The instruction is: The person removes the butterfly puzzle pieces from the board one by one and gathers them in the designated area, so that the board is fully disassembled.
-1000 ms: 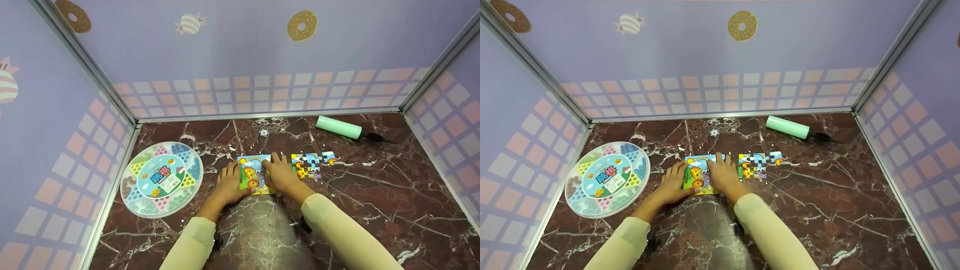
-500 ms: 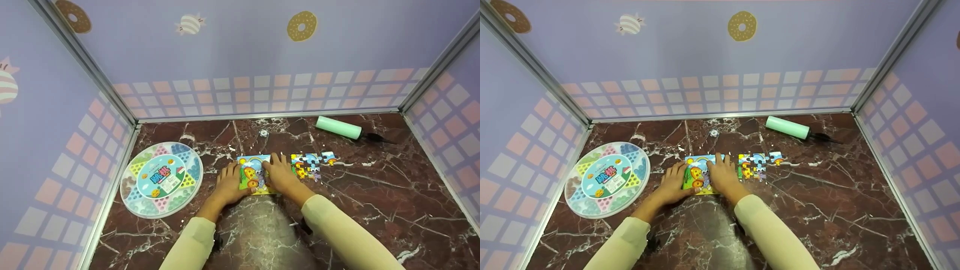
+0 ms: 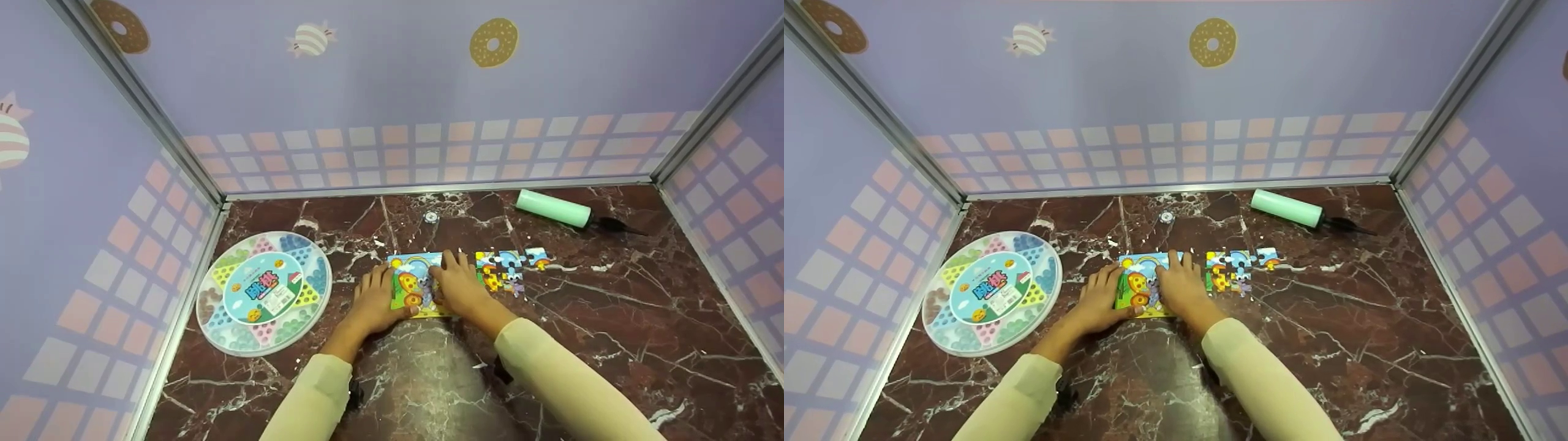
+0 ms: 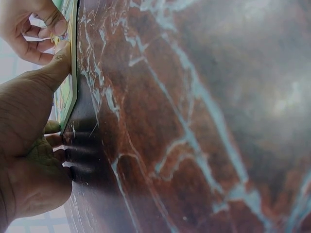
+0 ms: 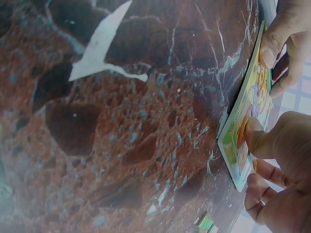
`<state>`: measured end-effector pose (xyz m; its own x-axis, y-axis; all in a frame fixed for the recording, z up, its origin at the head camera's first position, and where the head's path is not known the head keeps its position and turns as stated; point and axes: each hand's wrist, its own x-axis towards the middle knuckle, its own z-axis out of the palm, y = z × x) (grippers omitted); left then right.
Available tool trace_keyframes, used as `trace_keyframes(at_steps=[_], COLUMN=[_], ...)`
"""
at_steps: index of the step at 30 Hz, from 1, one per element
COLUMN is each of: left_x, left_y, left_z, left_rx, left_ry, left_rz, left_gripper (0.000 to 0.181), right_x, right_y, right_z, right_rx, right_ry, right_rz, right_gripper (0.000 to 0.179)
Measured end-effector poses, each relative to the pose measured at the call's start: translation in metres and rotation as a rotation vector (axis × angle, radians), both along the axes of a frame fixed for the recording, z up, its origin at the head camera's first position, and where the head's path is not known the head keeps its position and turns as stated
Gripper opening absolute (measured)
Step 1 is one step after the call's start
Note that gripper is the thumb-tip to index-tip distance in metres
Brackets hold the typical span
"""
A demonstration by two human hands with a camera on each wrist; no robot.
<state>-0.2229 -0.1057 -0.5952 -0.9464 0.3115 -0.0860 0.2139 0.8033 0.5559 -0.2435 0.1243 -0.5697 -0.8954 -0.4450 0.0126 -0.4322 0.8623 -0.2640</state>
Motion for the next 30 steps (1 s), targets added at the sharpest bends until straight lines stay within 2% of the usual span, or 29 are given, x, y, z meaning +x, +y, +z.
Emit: trace_keyframes(at_steps=[8,12,16,18,20,26,30], left_x=[-0.006,-0.007,-0.006,-0.004,-0.003,-0.002,-0.001], left_y=[-0.002,-0.003,-0.002,-0.001,0.000,0.001,0.000], left_z=[-0.015,-0.019,-0.015,-0.007,-0.005,-0.001,-0.003], left_rx=[0.026,0.036,0.033,0.013,0.001,-0.010,-0.026], left_ry=[0.006,0.005,-0.008,-0.015,-0.015,-0.016,0.024], left_rz=[0.013,0.013,0.010,0.007,0.008,0.004,-0.003], left_gripper=[0.116,0.117,0.116,0.113,0.113,0.110,0.108], right_x=[-0.001,-0.001,0.000,0.000,0.000,-0.001,-0.003], right_y=[0.004,0.008,0.011,0.012,0.014,0.021,0.027], right_z=[-0.003,-0.003,-0.003,-0.003,-0.003,-0.007,-0.010], right_rx=[0.001,-0.020,-0.034,-0.050,-0.074,-0.167,-0.197], right_ry=[0.029,0.025,0.019,0.020,0.040,0.081,0.113], right_rz=[0.035,0.048,0.053,0.052,0.051,0.079,0.137], right_gripper=[0.047,0.043,0.044,0.047,0.047,0.025,0.018])
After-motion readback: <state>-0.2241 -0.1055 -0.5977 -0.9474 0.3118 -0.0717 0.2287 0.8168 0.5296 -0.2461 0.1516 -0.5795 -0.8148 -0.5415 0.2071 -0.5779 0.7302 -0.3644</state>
